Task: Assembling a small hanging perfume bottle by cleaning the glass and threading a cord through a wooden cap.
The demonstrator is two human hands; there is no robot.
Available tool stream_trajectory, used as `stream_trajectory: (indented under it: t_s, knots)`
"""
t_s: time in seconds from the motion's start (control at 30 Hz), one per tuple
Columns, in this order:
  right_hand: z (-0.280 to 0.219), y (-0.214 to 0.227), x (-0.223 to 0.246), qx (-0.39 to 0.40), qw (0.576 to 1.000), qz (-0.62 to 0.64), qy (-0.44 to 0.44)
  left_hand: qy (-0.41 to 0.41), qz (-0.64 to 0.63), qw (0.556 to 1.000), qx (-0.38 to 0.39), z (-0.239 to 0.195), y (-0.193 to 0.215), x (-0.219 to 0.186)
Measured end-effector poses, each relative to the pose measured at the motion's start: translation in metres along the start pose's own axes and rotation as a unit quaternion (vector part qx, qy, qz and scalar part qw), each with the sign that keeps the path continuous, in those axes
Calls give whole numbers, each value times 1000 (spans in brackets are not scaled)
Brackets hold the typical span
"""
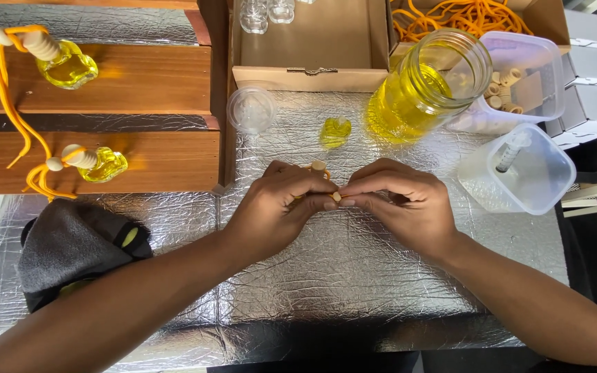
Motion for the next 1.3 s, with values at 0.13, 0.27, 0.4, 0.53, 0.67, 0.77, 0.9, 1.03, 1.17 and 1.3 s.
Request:
stream_trajectory:
  t_s: [0.13, 0.27, 0.4, 0.53, 0.67, 0.77, 0.9, 1.03, 1.17, 1.3]
  knots:
    - [1, -2, 3, 11, 1000, -11, 6, -1, -1, 1000, 12, -3, -4, 0]
    - [3, -1, -2, 1, 999, 30, -41, 13, -8, 1000, 8, -3, -6, 4]
    - [-2, 14, -21, -26, 997, 52, -58, 15, -1, 1000, -1, -2, -5, 14]
    - [-3, 23, -23, -42, 997, 33, -52, 26, -6, 1000, 4, -5, -7, 17]
    - [1, 18, -15, -22, 999, 17, -33, 18, -11, 1000, 6, -4, -5, 9]
    - [1, 11, -9, -12, 1000, 13, -24, 8, -7, 1000, 8, -7, -8, 13]
    - [0, 11, -4, -6, 1000, -6, 8, 6, -7, 1000, 21, -6, -10, 13]
    - [-7, 28, -7, -51, 998, 14, 25, 1, 6, 1000, 18, -6, -10, 14]
    - [-9, 31, -20, -67, 995, 72, 2, -14, 13, 1000, 5, -6, -7, 8]
    - [-11, 10, -33, -28, 983, 163, -73, -12, 24, 999, -18, -4, 0, 7]
Point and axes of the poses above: each hand's wrist, its own z-axis towards the middle knuckle, its own y-axis out of the back of the hand, x = y × z, the point moved 10 cm from there along z, towards the middle knuckle, and after that the axes turned 10 degrees about z, right-handed, at the moved point
